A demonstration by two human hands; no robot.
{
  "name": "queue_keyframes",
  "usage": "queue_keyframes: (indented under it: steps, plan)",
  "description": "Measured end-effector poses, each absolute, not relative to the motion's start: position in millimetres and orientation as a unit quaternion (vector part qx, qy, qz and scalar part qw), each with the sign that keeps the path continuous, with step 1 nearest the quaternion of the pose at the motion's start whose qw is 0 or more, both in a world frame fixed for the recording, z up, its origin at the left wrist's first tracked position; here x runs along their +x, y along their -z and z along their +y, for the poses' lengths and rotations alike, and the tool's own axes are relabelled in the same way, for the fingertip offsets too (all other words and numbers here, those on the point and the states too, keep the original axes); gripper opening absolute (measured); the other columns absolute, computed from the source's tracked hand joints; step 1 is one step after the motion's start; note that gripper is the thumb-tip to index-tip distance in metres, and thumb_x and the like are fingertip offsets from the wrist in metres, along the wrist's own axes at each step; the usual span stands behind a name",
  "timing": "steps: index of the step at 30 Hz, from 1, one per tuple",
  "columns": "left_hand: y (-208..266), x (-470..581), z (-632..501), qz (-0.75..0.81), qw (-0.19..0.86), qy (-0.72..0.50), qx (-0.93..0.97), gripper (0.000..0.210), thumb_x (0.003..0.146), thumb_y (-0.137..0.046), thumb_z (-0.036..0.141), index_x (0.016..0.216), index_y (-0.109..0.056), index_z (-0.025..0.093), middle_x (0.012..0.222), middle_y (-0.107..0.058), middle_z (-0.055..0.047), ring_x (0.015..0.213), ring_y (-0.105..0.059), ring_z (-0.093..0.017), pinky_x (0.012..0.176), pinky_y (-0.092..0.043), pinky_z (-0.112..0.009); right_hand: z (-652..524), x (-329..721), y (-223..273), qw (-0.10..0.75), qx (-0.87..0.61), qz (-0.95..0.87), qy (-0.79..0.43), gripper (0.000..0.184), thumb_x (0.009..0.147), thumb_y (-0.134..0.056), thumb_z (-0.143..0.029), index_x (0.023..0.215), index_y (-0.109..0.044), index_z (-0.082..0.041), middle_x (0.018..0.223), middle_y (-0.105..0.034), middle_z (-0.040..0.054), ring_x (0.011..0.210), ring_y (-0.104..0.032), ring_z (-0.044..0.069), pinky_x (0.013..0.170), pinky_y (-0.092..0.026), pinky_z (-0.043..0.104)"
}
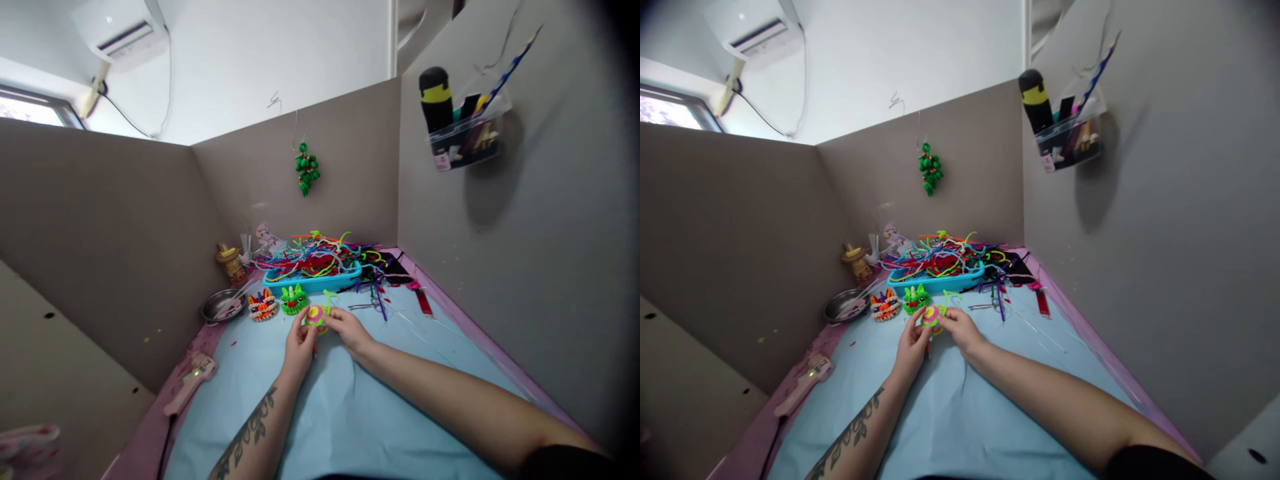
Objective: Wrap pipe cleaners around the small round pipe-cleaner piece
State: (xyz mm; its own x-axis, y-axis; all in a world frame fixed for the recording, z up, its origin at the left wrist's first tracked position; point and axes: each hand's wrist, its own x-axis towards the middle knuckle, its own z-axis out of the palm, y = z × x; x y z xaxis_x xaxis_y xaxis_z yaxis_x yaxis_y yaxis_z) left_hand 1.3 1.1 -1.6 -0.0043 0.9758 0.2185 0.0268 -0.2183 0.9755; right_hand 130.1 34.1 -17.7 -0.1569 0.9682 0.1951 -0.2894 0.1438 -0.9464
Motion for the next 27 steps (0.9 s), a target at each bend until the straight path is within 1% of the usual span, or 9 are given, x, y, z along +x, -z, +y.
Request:
queue_keyframes:
  steps: [2,6,9,12,17,19,21,24,27]
  plan:
    - [1.7,1.8,0.6,0.448,0.435,-0.54,0.564,0.065,0.074,-0.059,0.041,0.129,-0.038,0.015,0.055,-0.056,0.004,0.036,-0.041,-0.006,0.038,-0.031,-0.018,33.9,129.4,16.7,0.559,-0.315,-0.496,-0.585,0.032,0.066,-0.065,-0.047,0.063,-0.061,-0.015,0.08,-0.061,0.0047,0.079,-0.056,0.02,0.076,-0.041,0.034]
    - [3.3,2.1,0.9,0.439,0.432,-0.542,0.572,0.065,0.074,-0.059,0.04,0.129,-0.036,0.014,0.053,-0.055,0.004,0.039,-0.046,-0.008,0.041,-0.033,-0.019,36.0,130.0,18.0,0.59,-0.333,-0.469,-0.566,0.034,0.061,-0.068,-0.047,0.054,-0.058,-0.015,0.096,-0.058,0.007,0.091,-0.053,0.021,0.082,-0.039,0.033]
    - [4.2,1.0,1.9,0.448,0.423,-0.55,0.564,0.062,0.075,-0.058,0.042,0.127,-0.037,0.014,0.051,-0.053,0.004,0.04,-0.048,-0.009,0.04,-0.032,-0.018,39.4,133.1,19.7,0.592,-0.352,-0.469,-0.553,0.035,0.061,-0.068,-0.048,0.057,-0.059,-0.015,0.106,-0.053,0.0083,0.098,-0.051,0.023,0.087,-0.037,0.035]
    - [5.3,-3.2,4.7,0.478,0.405,-0.573,0.528,0.054,0.074,-0.057,0.044,0.118,-0.044,0.015,0.06,-0.057,0.002,0.041,-0.048,-0.009,0.04,-0.032,-0.018,42.4,137.7,17.8,0.586,-0.373,-0.508,-0.51,0.032,0.062,-0.068,-0.046,0.058,-0.059,-0.015,0.111,-0.049,0.0084,0.104,-0.048,0.023,0.092,-0.034,0.035]
    - [6.2,-10.9,10.4,0.48,0.319,-0.657,0.486,0.034,0.07,-0.063,0.038,0.097,-0.059,0.017,0.083,-0.059,-0.003,0.074,-0.055,-0.013,0.066,-0.043,-0.022,42.3,146.1,8.7,0.54,-0.361,-0.63,-0.426,0.025,0.07,-0.061,-0.04,0.065,-0.057,-0.016,0.113,-0.044,0.0086,0.105,-0.046,0.02,0.091,-0.036,0.034]
    - [6.5,-11.3,11.3,0.449,0.37,-0.651,0.488,0.038,0.068,-0.065,0.036,0.1,-0.059,0.017,0.087,-0.06,-0.004,0.078,-0.056,-0.014,0.07,-0.043,-0.024,41.8,148.8,7.5,0.511,-0.356,-0.688,-0.373,0.018,0.071,-0.061,-0.033,0.065,-0.056,-0.017,0.113,-0.045,0.0083,0.11,-0.043,0.021,0.097,-0.03,0.036]
    - [7.3,-10.7,11.3,0.424,0.443,-0.629,0.478,0.044,0.066,-0.067,0.036,0.104,-0.058,0.016,0.08,-0.062,-0.004,0.072,-0.057,-0.014,0.067,-0.043,-0.024,42.5,150.4,9.3,0.493,-0.359,-0.717,-0.339,0.012,0.072,-0.059,-0.029,0.068,-0.056,-0.017,0.115,-0.046,0.008,0.114,-0.04,0.021,0.1,-0.026,0.038]
    - [8.2,-10.1,11.3,0.41,0.526,-0.598,0.445,0.054,0.061,-0.072,0.035,0.108,-0.056,0.013,0.075,-0.064,-0.004,0.063,-0.058,-0.013,0.059,-0.042,-0.022,44.8,150.3,14.7,0.49,-0.371,-0.709,-0.346,0.011,0.074,-0.056,-0.03,0.075,-0.056,-0.019,0.118,-0.044,0.0081,0.115,-0.04,0.021,0.094,-0.032,0.037]
    - [7.4,-10.0,11.7,0.397,0.563,-0.602,0.404,0.066,0.058,-0.075,0.032,0.116,-0.05,0.014,0.081,-0.066,-0.007,0.065,-0.06,-0.013,0.059,-0.043,-0.022,44.6,148.1,17.6,0.516,-0.392,-0.669,-0.364,0.019,0.074,-0.056,-0.034,0.086,-0.055,-0.02,0.118,-0.044,0.0081,0.114,-0.042,0.02,0.085,-0.04,0.035]
